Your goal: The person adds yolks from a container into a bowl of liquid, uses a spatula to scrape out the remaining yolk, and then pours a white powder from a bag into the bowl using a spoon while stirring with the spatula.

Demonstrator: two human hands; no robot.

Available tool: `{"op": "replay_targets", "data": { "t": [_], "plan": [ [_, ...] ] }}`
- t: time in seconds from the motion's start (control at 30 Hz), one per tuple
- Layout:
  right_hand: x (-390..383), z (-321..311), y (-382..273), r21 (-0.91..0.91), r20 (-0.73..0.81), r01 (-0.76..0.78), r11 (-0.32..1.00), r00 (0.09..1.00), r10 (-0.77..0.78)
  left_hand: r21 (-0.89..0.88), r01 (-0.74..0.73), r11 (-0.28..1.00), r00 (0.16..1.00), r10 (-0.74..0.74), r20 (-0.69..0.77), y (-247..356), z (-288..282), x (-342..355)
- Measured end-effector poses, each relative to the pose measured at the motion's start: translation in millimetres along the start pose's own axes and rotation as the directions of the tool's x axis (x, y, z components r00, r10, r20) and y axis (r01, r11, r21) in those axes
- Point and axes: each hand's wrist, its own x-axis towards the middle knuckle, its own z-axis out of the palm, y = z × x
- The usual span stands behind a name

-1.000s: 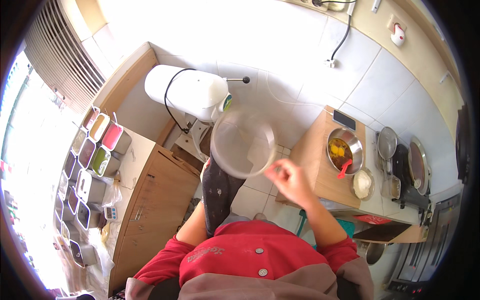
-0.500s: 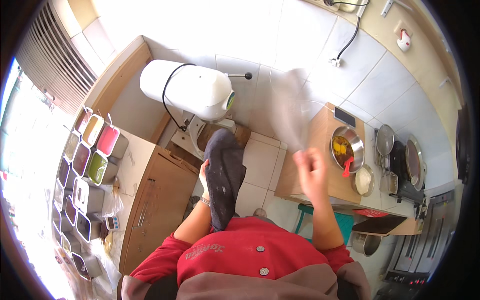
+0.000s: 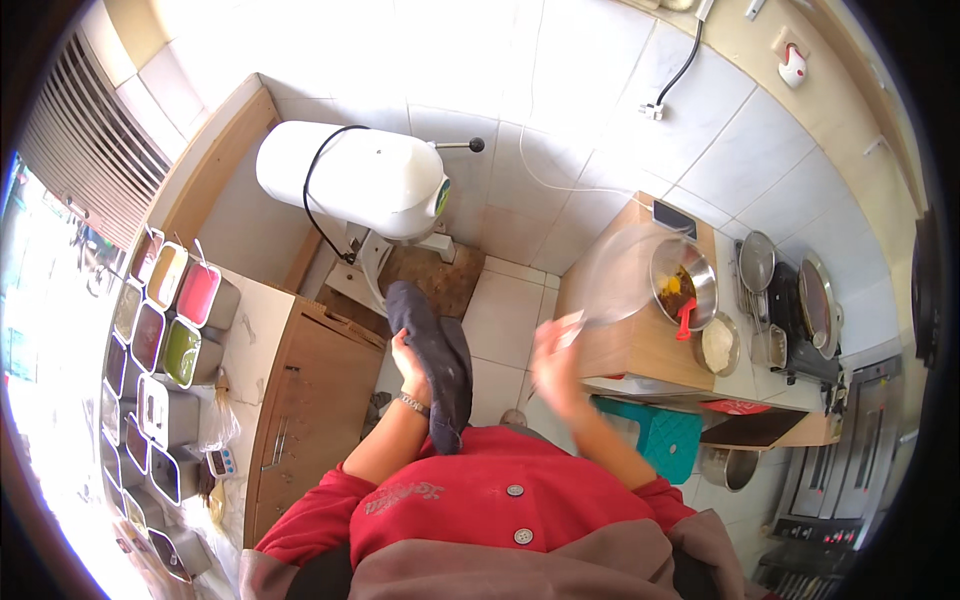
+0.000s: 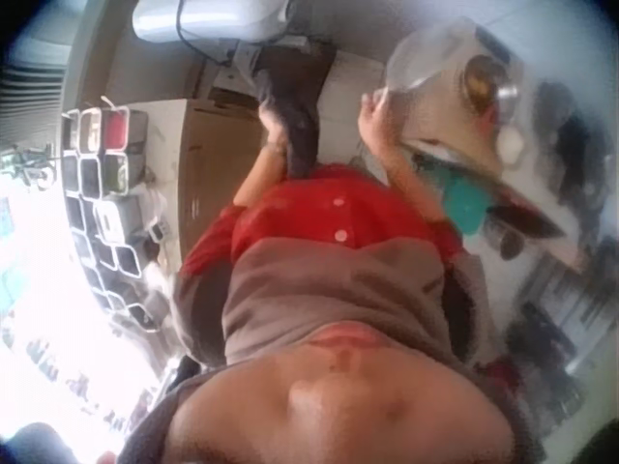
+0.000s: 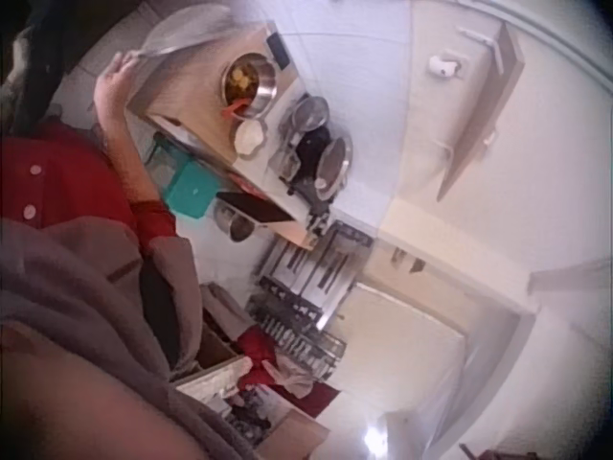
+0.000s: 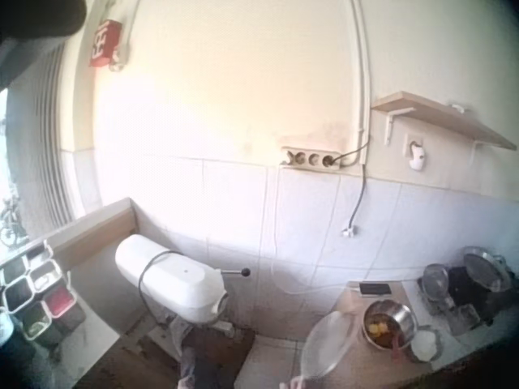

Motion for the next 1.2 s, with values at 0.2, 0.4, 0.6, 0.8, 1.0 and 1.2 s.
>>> {"op": "replay_targets", "data": {
  "t": [0.2,0.4,0.6,0.8,1.0,1.2],
  "plan": [
    [-8.4,-23.0,13.0,-0.338,0.662,0.235,0.911,0.748,0.053,-0.126,-0.087,0.988,0.994,0.077,-0.079,-1.9,0.1,-23.6],
    [-32.8,26.0,48.0,-0.160,0.066,0.420,0.893,0.908,-0.414,0.009,-0.155,0.988,0.945,0.151,-0.289,-6.5,-7.2,-2.2],
    [-8.9,-19.8,13.0,-0.087,0.632,-0.087,0.992,0.765,0.123,0.005,-0.218,0.976,0.942,0.211,-0.262,3.3,-16.7,-8.5],
    [-82.4,21.8,48.6,-0.151,0.877,0.023,0.988,0.463,0.123,0.010,-0.242,0.970,0.927,0.234,-0.293,-14.6,0.2,-12.8],
    [1.6,-5.7,22.1,0.034,0.500,-0.267,0.963,0.839,0.214,0.044,-0.230,0.972,0.949,0.234,-0.210,-5.9,7.1,-22.8],
    [-49.0,-8.0,39.1,-0.098,0.814,0.037,0.994,0.577,0.059,0.121,-0.214,0.969,0.945,0.237,-0.226,-18.6,11.4,-21.8]
  ]
}}
